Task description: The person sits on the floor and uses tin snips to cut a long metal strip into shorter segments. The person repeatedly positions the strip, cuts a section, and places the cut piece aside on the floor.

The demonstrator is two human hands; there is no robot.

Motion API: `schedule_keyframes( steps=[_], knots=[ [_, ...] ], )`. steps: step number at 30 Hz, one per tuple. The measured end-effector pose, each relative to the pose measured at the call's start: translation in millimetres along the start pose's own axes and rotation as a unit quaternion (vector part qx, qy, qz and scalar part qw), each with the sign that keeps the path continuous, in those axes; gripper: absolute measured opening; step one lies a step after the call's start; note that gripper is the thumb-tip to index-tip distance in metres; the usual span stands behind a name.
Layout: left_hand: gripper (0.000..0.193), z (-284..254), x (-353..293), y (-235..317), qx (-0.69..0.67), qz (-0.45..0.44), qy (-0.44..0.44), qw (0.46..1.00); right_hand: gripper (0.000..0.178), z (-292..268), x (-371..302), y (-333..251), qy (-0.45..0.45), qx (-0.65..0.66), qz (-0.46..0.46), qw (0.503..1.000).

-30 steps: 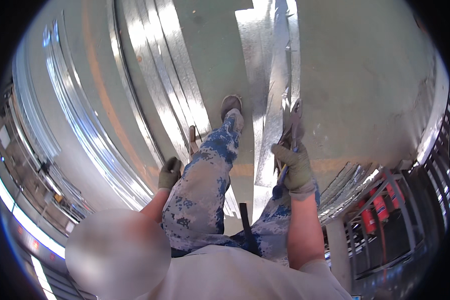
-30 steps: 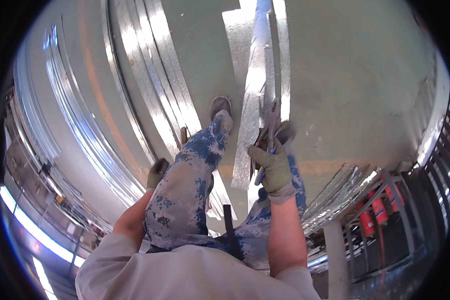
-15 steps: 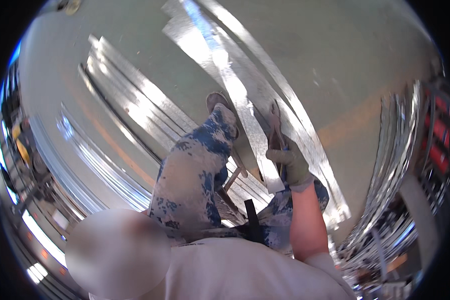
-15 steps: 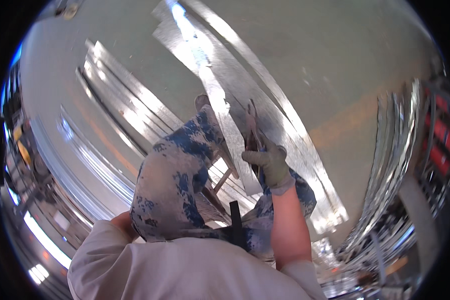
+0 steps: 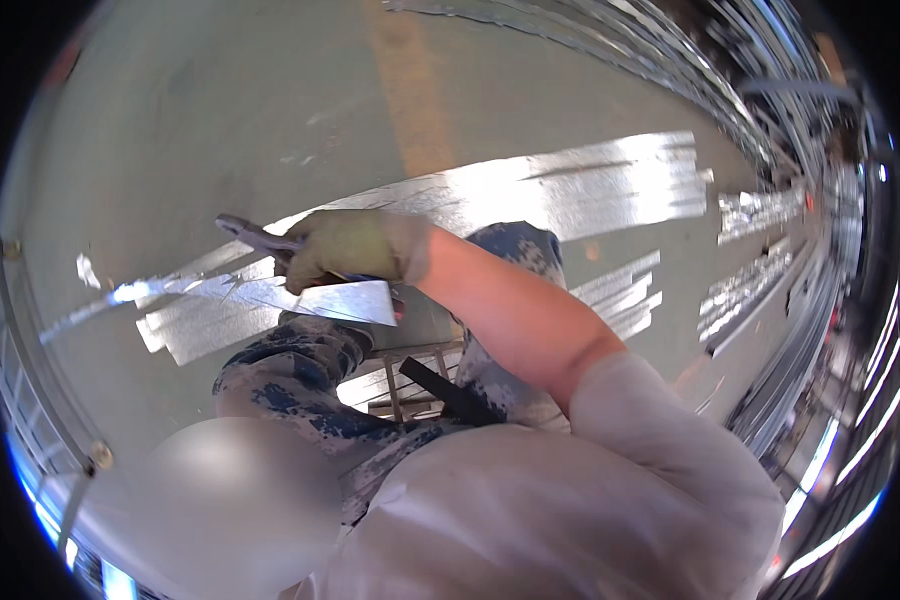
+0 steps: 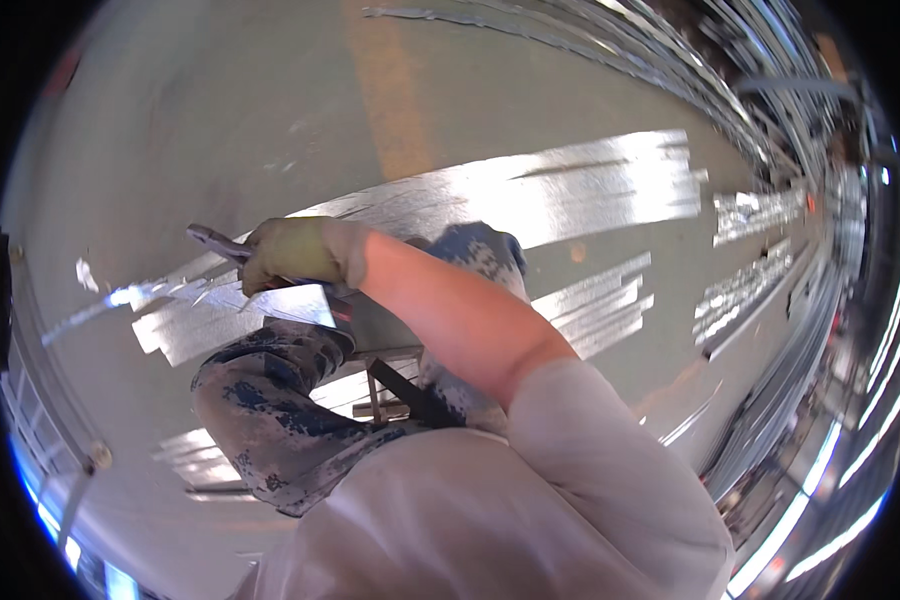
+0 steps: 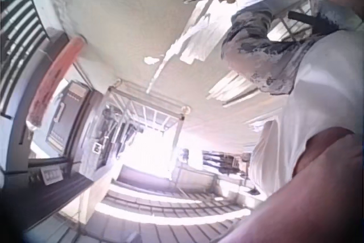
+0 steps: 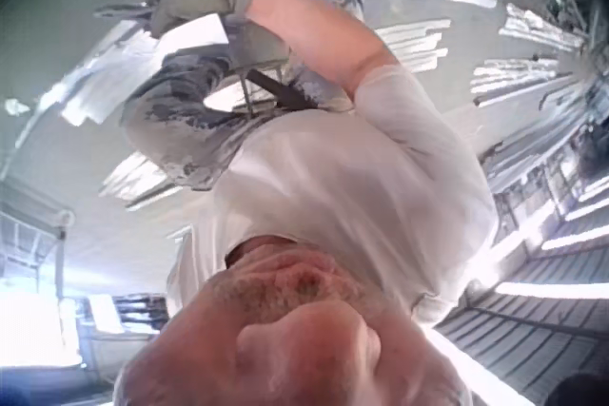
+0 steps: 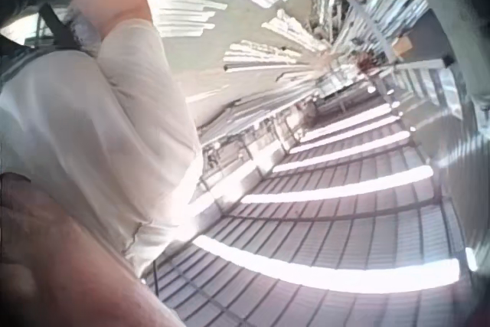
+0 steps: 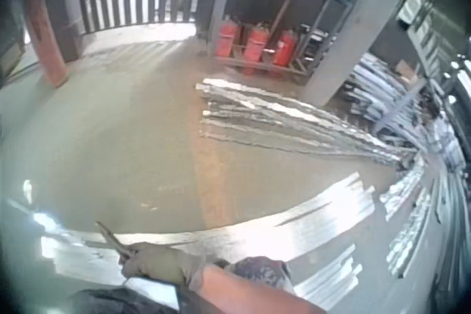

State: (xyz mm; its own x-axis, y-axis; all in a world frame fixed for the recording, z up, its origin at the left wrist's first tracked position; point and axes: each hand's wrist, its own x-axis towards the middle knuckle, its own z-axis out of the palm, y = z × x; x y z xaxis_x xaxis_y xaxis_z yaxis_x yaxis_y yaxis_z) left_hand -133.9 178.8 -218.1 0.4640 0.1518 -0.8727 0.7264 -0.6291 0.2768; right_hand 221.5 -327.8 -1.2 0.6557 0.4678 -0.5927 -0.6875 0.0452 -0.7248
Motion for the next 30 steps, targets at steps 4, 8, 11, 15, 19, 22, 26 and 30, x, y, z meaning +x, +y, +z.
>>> schedule_keyframes(
  steps=[4,8,11,15,19,22,26,30],
  knots=[
    [0.054,-49,5,2,0.049,0.016,-0.008,0.999,0.025,-7,50,80,-0.011,-0.028,-0.116,0.993],
    [0.054,-97,-1,-8,0.099,0.044,0.019,0.994,0.028,-13,49,100,-0.046,-0.148,-0.204,0.966],
    [0.055,-185,14,25,0.132,0.168,0.165,0.963,0.033,-6,25,91,-0.042,-0.193,-0.227,0.954],
    [0.064,-219,-36,246,-0.117,0.384,0.291,0.868,0.035,7,-16,77,0.000,-0.222,-0.200,0.954],
    [0.086,-173,-130,385,0.158,0.628,0.216,0.731,0.021,26,-93,53,0.004,-0.267,-0.294,0.918],
    [0.096,-127,-151,424,0.286,0.729,0.178,0.596,0.024,36,-134,43,0.020,-0.236,-0.209,0.949],
    [0.095,-81,-160,446,0.286,0.790,0.089,0.535,0.028,50,-192,51,0.030,-0.110,-0.154,0.981],
    [0.085,-60,-168,442,0.257,0.705,-0.102,0.654,0.028,52,-229,61,0.054,-0.118,-0.178,0.975]
  ],
)
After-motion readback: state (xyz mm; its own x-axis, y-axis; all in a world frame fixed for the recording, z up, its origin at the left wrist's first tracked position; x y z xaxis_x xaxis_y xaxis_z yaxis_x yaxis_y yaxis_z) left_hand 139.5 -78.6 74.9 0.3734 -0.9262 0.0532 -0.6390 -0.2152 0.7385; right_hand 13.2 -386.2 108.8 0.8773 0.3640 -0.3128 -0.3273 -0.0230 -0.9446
